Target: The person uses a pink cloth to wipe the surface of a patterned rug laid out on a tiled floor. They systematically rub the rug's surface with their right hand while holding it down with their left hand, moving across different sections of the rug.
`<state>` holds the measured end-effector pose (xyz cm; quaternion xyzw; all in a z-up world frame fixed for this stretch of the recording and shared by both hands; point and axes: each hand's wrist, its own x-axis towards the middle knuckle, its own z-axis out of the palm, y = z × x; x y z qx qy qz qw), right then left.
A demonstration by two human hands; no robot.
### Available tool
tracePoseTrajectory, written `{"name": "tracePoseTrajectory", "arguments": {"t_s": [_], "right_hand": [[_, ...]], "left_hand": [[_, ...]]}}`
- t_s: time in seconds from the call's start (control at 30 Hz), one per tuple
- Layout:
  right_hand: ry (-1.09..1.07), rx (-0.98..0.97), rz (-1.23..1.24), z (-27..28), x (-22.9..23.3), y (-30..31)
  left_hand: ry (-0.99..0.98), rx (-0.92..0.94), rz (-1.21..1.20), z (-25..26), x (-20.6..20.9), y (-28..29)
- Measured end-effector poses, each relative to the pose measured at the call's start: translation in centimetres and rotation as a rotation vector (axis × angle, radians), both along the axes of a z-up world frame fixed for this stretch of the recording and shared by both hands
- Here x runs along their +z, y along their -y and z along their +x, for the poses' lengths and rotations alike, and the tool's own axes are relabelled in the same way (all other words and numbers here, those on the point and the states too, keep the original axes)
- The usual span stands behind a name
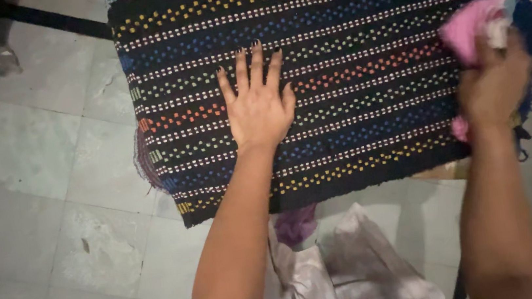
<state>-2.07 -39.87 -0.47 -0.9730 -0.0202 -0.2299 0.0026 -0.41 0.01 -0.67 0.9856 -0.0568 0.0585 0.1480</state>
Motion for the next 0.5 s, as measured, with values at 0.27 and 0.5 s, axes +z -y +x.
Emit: {"name": "tracePoseTrajectory", "arguments": {"t_s": [0.27, 0.5], "right_hand": [[0.046, 0.14, 0.194, -0.2, 3.6, -9.9], [-0.124, 0.363, 0.212, -3.6, 2.4, -19.0]], "left_hand": [[0.011, -0.004, 0.013, 0.1, 0.2, 0.1], [-0.01, -0.011, 0.022, 0.3, 0.6, 0.0]]}}
